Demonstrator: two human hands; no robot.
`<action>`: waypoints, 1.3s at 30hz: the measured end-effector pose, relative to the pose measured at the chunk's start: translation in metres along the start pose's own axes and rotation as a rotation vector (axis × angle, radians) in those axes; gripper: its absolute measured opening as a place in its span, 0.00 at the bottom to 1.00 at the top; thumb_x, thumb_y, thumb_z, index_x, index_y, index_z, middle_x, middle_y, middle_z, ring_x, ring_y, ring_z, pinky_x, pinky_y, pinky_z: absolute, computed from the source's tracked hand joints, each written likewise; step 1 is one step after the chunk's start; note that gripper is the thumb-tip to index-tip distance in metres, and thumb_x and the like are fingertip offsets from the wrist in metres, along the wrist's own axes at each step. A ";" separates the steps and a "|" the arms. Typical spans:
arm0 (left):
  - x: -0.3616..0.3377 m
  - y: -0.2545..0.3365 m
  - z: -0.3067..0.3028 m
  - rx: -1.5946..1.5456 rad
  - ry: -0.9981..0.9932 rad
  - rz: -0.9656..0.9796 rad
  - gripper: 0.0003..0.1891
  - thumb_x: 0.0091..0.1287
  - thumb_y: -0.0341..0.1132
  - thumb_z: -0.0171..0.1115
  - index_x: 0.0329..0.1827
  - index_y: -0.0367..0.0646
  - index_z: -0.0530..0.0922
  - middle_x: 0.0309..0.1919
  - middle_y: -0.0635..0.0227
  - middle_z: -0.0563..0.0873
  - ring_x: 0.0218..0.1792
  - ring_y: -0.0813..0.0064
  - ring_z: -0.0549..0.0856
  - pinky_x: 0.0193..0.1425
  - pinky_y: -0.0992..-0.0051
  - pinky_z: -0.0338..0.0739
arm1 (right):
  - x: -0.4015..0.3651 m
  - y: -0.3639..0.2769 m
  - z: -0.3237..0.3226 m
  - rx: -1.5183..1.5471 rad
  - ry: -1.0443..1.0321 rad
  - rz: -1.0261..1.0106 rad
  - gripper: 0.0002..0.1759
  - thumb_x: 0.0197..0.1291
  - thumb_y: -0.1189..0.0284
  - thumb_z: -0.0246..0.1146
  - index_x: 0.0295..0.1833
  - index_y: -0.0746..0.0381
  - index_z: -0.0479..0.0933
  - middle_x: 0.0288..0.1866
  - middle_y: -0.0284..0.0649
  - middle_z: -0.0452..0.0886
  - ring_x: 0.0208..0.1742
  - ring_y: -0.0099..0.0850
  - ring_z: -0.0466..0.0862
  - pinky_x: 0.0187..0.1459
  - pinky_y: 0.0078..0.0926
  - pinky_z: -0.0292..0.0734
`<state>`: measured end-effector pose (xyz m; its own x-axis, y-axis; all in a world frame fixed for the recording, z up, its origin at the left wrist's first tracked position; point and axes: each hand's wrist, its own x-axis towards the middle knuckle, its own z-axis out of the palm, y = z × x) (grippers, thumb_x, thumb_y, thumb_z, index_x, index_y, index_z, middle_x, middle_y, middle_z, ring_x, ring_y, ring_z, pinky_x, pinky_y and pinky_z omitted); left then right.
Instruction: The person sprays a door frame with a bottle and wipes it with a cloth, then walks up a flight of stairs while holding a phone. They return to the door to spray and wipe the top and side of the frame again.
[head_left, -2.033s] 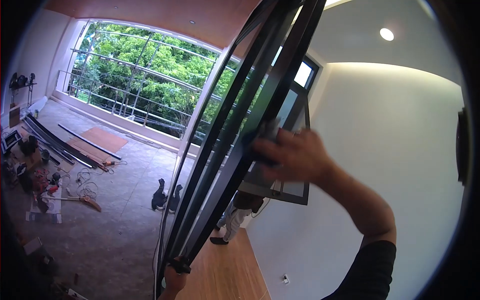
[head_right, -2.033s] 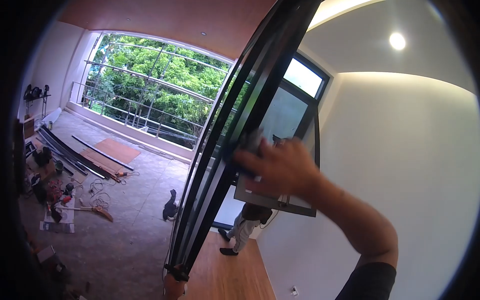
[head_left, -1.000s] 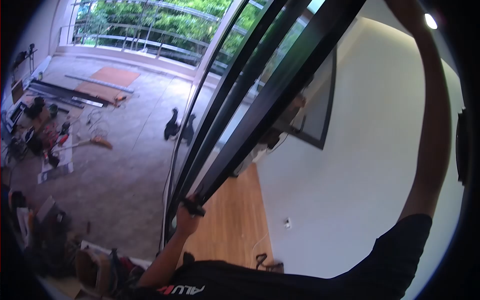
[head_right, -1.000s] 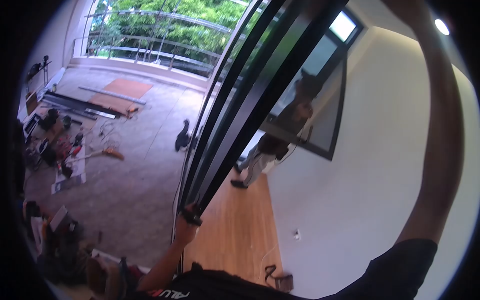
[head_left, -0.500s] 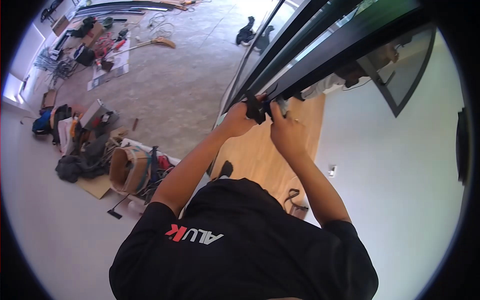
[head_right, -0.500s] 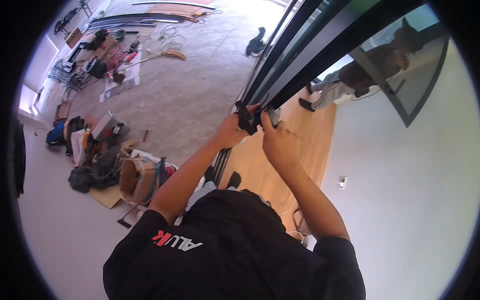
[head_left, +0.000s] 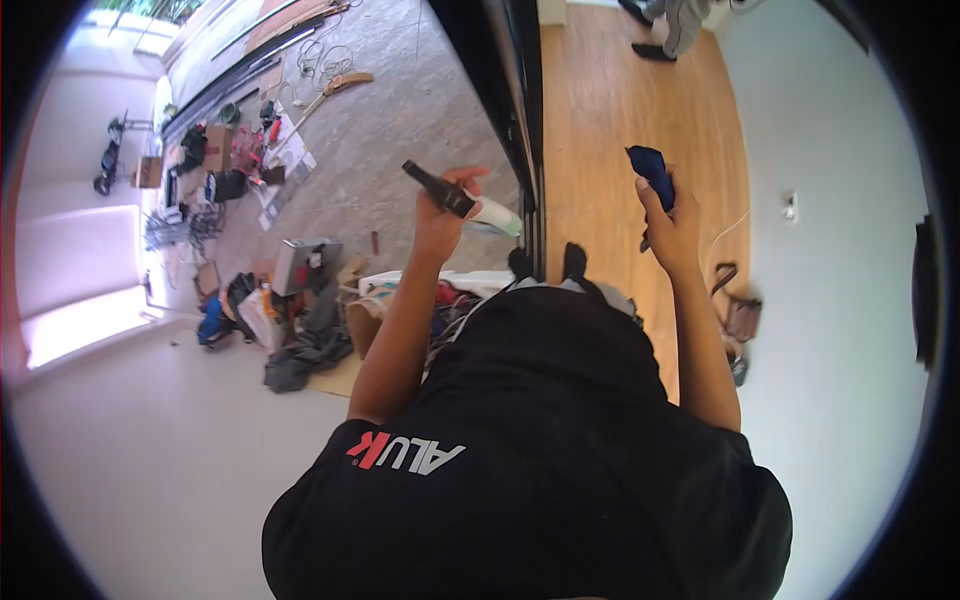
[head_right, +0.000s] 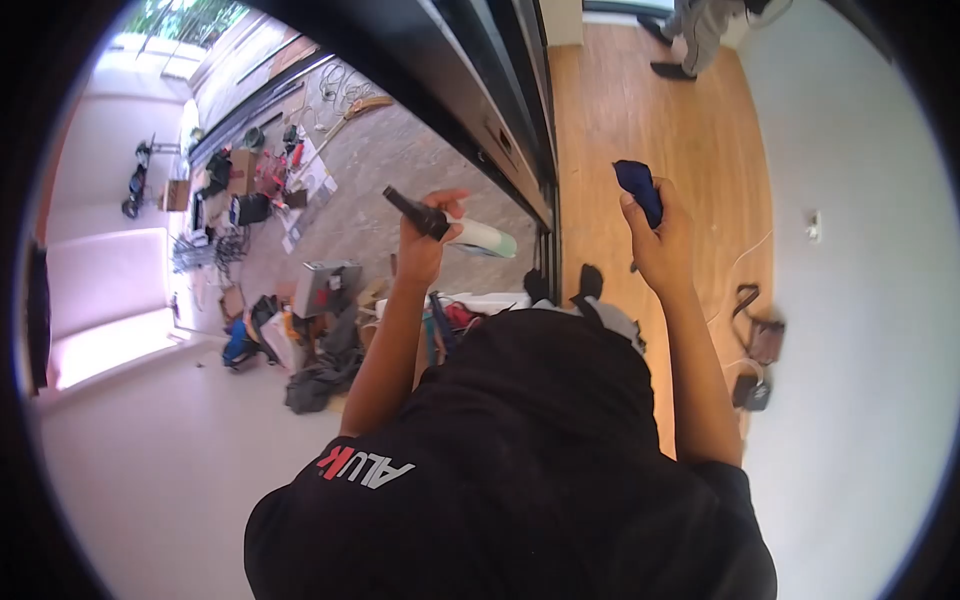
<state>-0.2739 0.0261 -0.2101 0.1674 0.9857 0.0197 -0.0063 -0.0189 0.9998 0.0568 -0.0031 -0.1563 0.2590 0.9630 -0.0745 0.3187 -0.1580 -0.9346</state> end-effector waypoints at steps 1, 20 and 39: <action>-0.007 0.003 -0.001 0.113 -0.024 -0.068 0.19 0.62 0.33 0.73 0.57 0.38 0.86 0.41 0.72 0.83 0.45 0.77 0.81 0.53 0.76 0.72 | -0.008 0.006 0.004 0.123 -0.029 0.198 0.16 0.72 0.65 0.67 0.57 0.64 0.79 0.30 0.37 0.80 0.27 0.25 0.80 0.29 0.28 0.77; -0.099 0.018 0.065 0.473 0.159 -0.631 0.20 0.70 0.34 0.75 0.61 0.37 0.82 0.49 0.64 0.91 0.51 0.75 0.87 0.60 0.75 0.80 | 0.029 0.020 0.183 0.275 0.090 -0.772 0.41 0.59 0.72 0.73 0.77 0.65 0.68 0.84 0.49 0.64 0.84 0.49 0.64 0.79 0.51 0.60; -0.066 0.038 0.093 -0.582 0.548 -0.041 0.13 0.72 0.28 0.68 0.55 0.31 0.82 0.54 0.57 0.82 0.52 0.65 0.85 0.69 0.59 0.76 | 0.001 0.011 0.074 0.455 -0.601 -0.135 0.13 0.77 0.66 0.61 0.50 0.67 0.79 0.42 0.44 0.82 0.42 0.32 0.80 0.48 0.32 0.76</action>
<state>-0.1939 -0.0556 -0.1735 -0.3284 0.9286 -0.1726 -0.5497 -0.0393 0.8345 -0.0064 0.0126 -0.1926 -0.3379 0.9412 -0.0047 -0.1278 -0.0509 -0.9905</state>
